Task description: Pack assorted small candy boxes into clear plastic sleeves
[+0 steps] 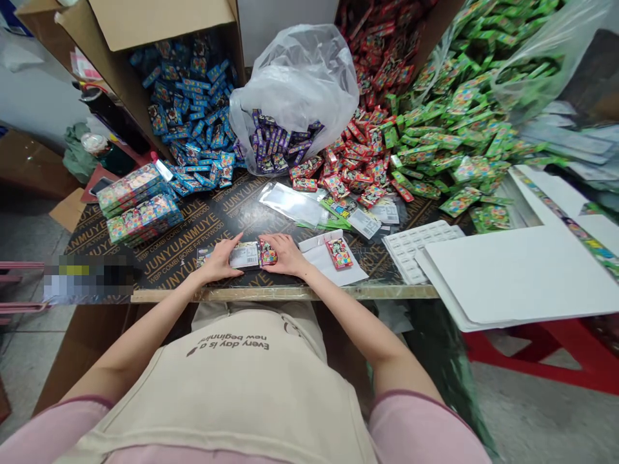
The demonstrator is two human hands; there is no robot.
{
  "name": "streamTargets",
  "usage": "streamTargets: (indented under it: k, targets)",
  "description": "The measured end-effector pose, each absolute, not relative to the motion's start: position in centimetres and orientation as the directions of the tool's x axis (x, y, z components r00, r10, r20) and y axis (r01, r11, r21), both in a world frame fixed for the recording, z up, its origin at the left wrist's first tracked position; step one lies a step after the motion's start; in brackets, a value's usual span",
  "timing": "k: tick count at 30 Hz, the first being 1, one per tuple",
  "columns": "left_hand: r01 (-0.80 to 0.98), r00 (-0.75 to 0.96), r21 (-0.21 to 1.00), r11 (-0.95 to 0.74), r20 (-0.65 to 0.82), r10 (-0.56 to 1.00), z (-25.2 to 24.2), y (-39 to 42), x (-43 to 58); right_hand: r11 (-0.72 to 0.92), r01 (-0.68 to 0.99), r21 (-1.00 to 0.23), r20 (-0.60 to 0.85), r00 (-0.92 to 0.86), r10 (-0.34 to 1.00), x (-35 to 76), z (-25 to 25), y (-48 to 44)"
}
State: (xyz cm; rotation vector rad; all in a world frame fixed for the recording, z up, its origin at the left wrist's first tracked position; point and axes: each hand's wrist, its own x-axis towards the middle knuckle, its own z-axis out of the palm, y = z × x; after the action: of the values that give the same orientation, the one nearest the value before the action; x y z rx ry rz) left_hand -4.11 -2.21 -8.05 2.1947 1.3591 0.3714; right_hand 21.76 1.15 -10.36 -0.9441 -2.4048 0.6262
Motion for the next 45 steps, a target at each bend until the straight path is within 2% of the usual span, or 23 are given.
streamTargets:
  k: [4, 12, 20, 23, 27, 29, 35, 38, 41, 45]
  targets:
    - [0.744, 0.44, 0.573, -0.343, -0.035, 0.897, -8.2, -2.4, -3.9, 0.677, 0.458, -0.577, 0.317, -0.638, 0.702, 21.4, -10.4, 1.1]
    - [0.732, 0.422, 0.6, -0.324, -0.026, 0.906, -8.3, -2.8, -4.1, 0.642, 0.291, -0.709, 0.304, -0.696, 0.651, 23.2, -10.8, 1.4]
    - [0.737, 0.437, 0.579, -0.349, -0.014, 0.899, -8.3, -2.5, -4.1, 0.697, 0.27, -0.664, 0.327, -0.734, 0.596, 23.1, -9.5, 1.8]
    - [0.73, 0.445, 0.577, -0.365, 0.004, 0.896, -8.4, -2.1, -4.1, 0.717, 0.32, -0.619, 0.321, -0.73, 0.603, 23.1, -9.0, 1.7]
    - [0.757, 0.395, 0.571, -0.317, -0.015, 0.918, -8.2, -1.5, -4.2, 0.628, 0.509, -0.588, 0.294, -0.589, 0.753, 23.2, -8.8, 1.1]
    - [0.765, 0.393, 0.568, -0.304, -0.038, 0.919, -8.0, -1.2, -4.1, 0.599, 0.519, -0.61, 0.291, -0.557, 0.778, 23.2, -8.8, 1.0]
    - [0.732, 0.477, 0.578, -0.359, -0.059, 0.877, -7.9, -1.2, -3.4, 0.636, 0.303, -0.71, 0.282, -0.705, 0.65, 23.7, -9.4, 2.4]
    - [0.727, 0.49, 0.578, -0.371, -0.058, 0.87, -8.0, -1.1, -3.5, 0.614, 0.254, -0.748, 0.27, -0.728, 0.63, 23.9, -10.1, 3.2]
    - [0.754, 0.431, 0.564, -0.337, -0.037, 0.902, -8.3, -0.9, -3.8, 0.559, 0.312, -0.768, 0.271, -0.634, 0.725, 23.5, -10.7, 3.0]
    - [0.772, 0.334, 0.567, -0.288, 0.023, 0.942, -9.0, -0.6, -3.8, 0.356, 0.431, -0.829, 0.187, -0.387, 0.903, 22.5, -11.2, 1.6]
